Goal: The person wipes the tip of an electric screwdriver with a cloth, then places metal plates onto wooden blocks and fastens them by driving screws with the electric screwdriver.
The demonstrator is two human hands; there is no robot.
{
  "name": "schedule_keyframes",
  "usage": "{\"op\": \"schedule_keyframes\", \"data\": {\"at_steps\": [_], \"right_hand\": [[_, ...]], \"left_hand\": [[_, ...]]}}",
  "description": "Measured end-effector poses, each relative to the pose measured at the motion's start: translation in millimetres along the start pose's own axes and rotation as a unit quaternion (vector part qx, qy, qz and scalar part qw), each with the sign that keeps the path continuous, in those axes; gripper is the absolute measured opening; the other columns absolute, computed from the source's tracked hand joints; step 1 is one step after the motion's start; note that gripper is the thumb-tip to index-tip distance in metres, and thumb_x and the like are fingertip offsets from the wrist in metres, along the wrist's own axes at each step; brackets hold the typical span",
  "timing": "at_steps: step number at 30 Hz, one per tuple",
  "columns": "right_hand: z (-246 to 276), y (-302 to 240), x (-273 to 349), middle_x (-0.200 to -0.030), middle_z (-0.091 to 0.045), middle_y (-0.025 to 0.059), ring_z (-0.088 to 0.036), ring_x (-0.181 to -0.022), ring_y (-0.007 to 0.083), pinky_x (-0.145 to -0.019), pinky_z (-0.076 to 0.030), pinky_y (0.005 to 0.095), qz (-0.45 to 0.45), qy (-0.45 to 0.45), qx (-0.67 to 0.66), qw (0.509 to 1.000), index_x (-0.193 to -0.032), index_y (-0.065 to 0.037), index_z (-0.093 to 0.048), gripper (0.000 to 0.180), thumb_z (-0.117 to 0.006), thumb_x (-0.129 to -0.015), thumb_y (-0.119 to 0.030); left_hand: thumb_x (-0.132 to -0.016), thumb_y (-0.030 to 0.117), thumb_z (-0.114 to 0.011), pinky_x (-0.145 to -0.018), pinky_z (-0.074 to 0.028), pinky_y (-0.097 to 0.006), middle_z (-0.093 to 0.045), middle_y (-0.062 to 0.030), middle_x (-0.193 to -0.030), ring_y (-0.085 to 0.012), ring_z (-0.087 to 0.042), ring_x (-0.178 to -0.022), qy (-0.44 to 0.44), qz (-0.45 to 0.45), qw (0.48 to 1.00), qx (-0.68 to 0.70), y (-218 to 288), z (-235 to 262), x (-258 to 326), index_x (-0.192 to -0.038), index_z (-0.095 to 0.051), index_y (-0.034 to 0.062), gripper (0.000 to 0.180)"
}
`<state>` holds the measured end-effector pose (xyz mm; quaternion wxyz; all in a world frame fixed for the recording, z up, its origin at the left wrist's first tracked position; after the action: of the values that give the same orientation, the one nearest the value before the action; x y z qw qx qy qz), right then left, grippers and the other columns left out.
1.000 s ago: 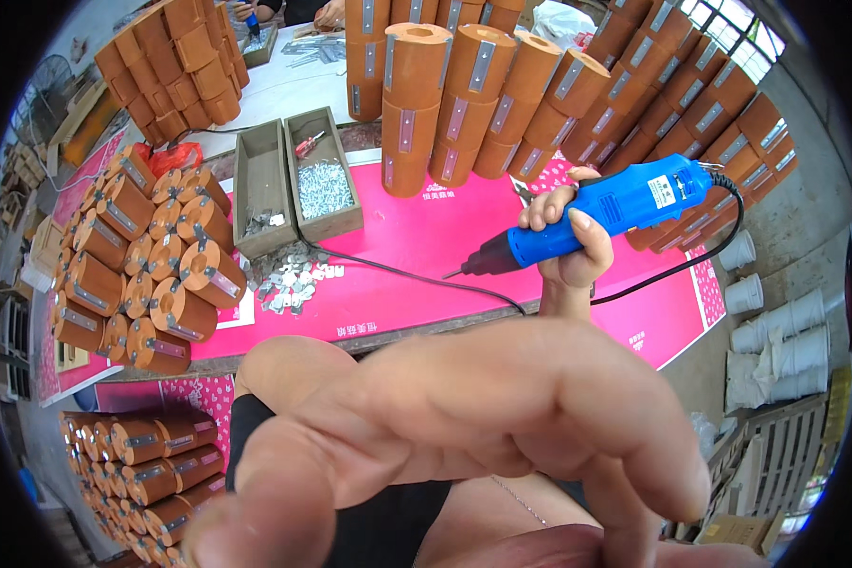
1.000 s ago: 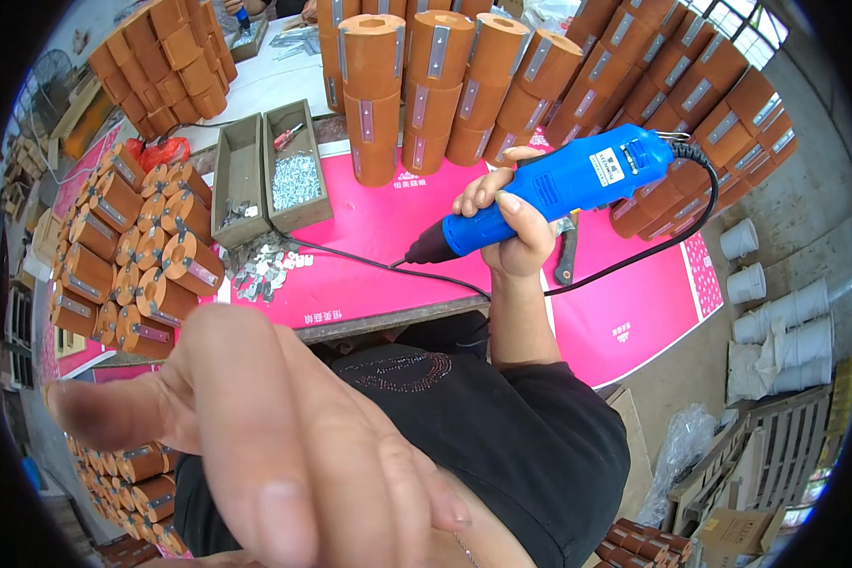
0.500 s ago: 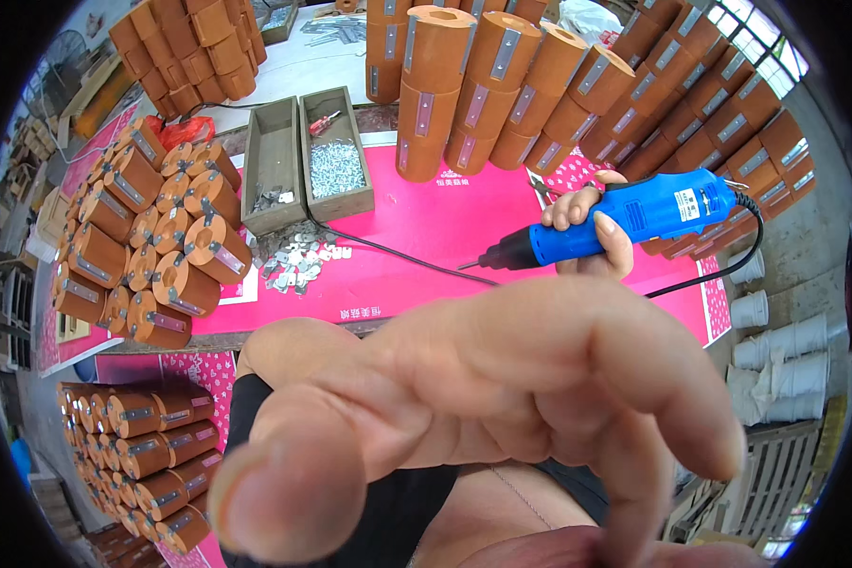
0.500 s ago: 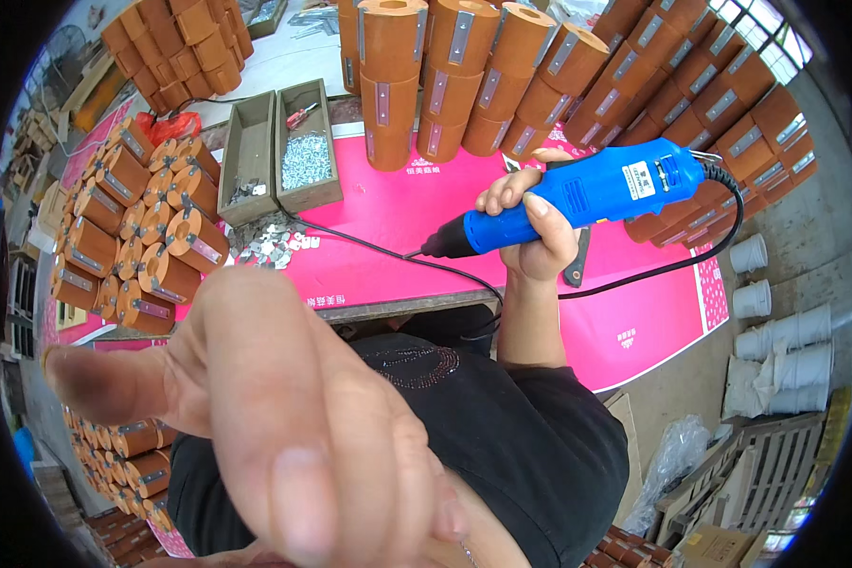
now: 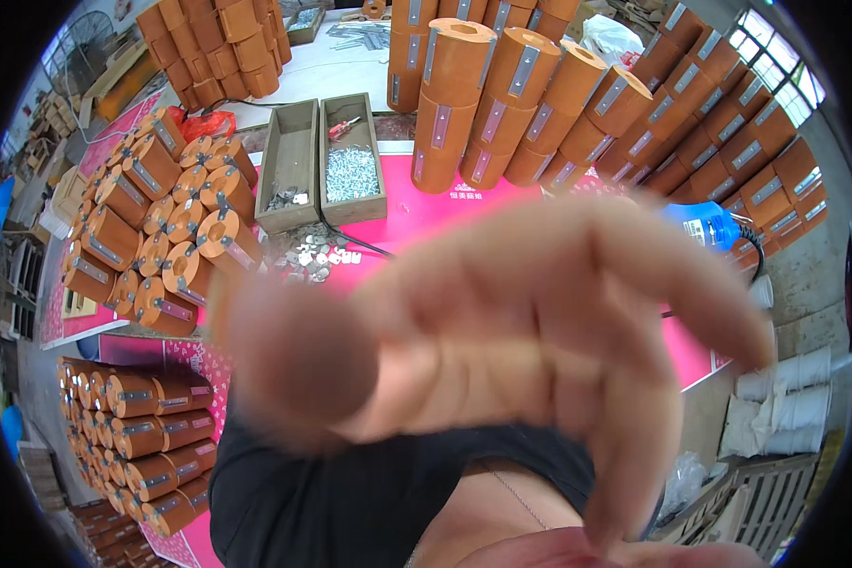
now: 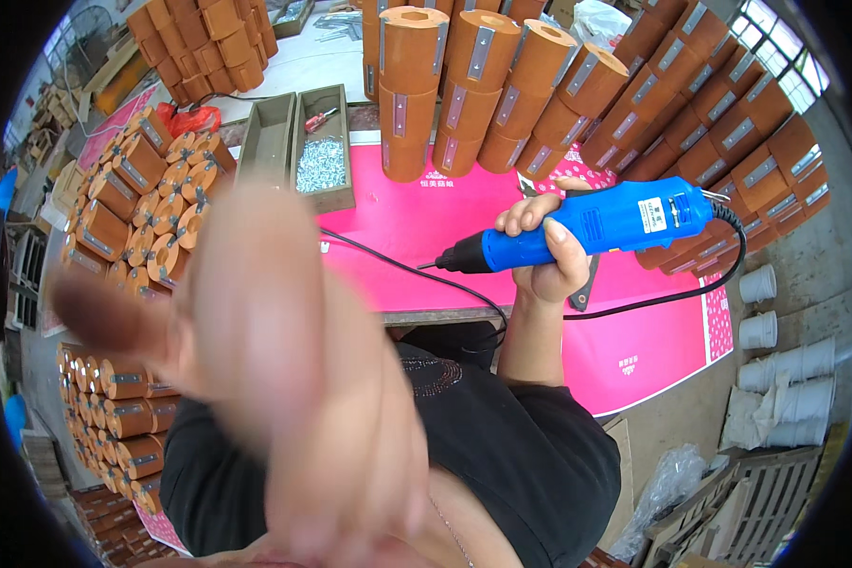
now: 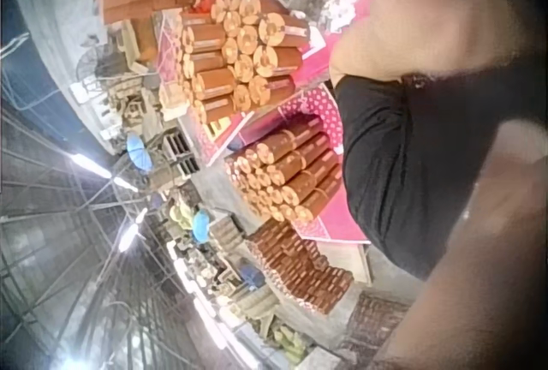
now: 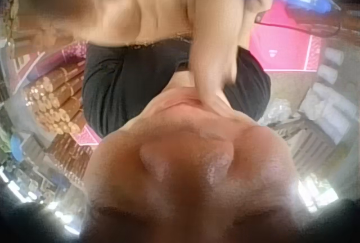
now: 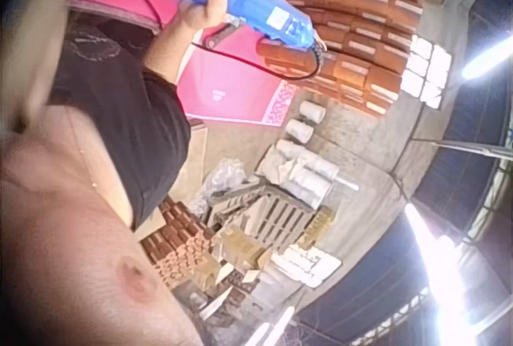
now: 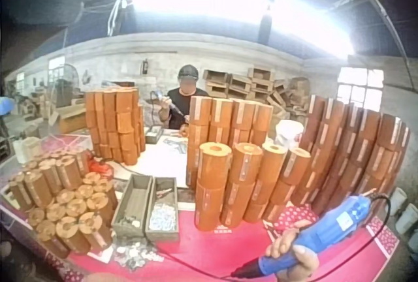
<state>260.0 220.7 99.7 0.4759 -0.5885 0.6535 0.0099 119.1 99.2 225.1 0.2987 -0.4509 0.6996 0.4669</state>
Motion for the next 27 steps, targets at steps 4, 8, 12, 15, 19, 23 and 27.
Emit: {"op": "schedule_keyframes", "data": {"at_steps": [4,8,12,15,19,23,27], "right_hand": [[6.6,-6.5,0.8,-0.073,-0.050,0.0112,-0.052,-0.066,0.0227,-0.065,-0.045,0.0403,0.019,-0.009,0.013,1.000,-0.118,-0.002,-0.032,0.047,-0.047,-0.075,-0.012],[-2.2,-15.8,1.5,-0.072,-0.049,0.0090,-0.049,-0.065,0.0188,-0.065,-0.042,0.0368,0.024,-0.012,0.023,0.999,-0.115,0.000,-0.036,0.043,-0.046,-0.075,-0.015],[1.9,-25.2,5.2,-0.073,-0.050,0.0092,-0.050,-0.067,0.0187,-0.065,-0.042,0.0371,0.035,-0.014,0.036,0.999,-0.115,-0.001,-0.036,0.043,-0.046,-0.076,-0.015],[-2.6,-29.9,8.9,-0.074,-0.051,0.0111,-0.052,-0.067,0.0222,-0.065,-0.045,0.0383,0.032,-0.012,0.018,0.999,-0.116,-0.001,-0.034,0.045,-0.048,-0.075,-0.012],[-0.6,-36.7,14.4,-0.075,-0.051,0.0110,-0.052,-0.067,0.0220,-0.065,-0.044,0.0384,0.026,-0.004,0.038,0.999,-0.116,-0.001,-0.034,0.044,-0.047,-0.075,-0.013],[3.6,-36.7,12.8,-0.076,-0.052,0.0105,-0.051,-0.068,0.0214,-0.067,-0.042,0.0401,0.046,-0.021,0.041,0.998,-0.116,-0.001,-0.035,0.043,-0.046,-0.077,-0.014],[10.7,-38.5,8.5,-0.078,-0.053,0.0108,-0.050,-0.072,0.0212,-0.071,-0.041,0.0418,0.032,-0.029,0.024,0.999,-0.116,-0.002,-0.037,0.042,-0.046,-0.077,-0.016]], "left_hand": [[-0.084,0.012,-0.052,-0.057,-0.046,-0.022,-0.058,-0.0063,-0.086,-0.0129,-0.059,-0.073,0.279,0.040,0.949,-0.142,44.7,98.9,-18.1,-0.098,-0.051,0.0008,0.017],[-0.063,0.034,-0.067,-0.077,-0.045,-0.034,-0.049,-0.0156,-0.100,-0.0274,-0.056,-0.086,0.336,-0.074,0.350,-0.871,114.1,185.0,-5.2,-0.109,-0.050,0.0064,0.056],[-0.056,0.044,-0.073,-0.089,-0.041,-0.039,-0.039,-0.0196,-0.118,-0.0342,-0.047,-0.106,0.373,0.235,0.247,-0.863,107.6,239.7,6.1,-0.115,-0.050,0.0163,0.069],[-0.054,0.042,-0.075,-0.089,-0.041,-0.034,-0.048,-0.0153,-0.112,-0.0281,-0.049,-0.106,0.320,0.142,0.286,-0.892,113.6,277.4,16.5,-0.115,-0.051,0.0182,0.069],[-0.055,0.010,-0.075,-0.075,-0.046,-0.032,-0.058,-0.0121,-0.089,-0.0255,-0.057,-0.083,0.316,0.085,0.411,-0.851,106.3,213.8,5.6,-0.098,-0.054,0.0046,0.048],[-0.050,0.010,-0.077,-0.082,-0.042,-0.031,-0.058,-0.0115,-0.095,-0.0222,-0.055,-0.090,0.287,0.032,0.456,-0.842,111.3,167.0,22.1,-0.094,-0.054,0.0039,0.049],[-0.051,0.011,-0.079,-0.080,-0.043,-0.031,-0.056,-0.0113,-0.097,-0.0187,-0.053,-0.092,0.318,0.057,0.425,-0.845,104.0,106.5,61.8,-0.095,-0.053,0.0045,0.052]]}}
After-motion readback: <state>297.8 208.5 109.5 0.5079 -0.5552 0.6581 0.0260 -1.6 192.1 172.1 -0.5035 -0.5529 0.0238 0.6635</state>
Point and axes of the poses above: each hand's wrist, its own x-axis away from the middle knuckle, its own z-axis out of the back of the hand, y = z × x, the point moved 7 cm from there along -x, towards the middle knuckle
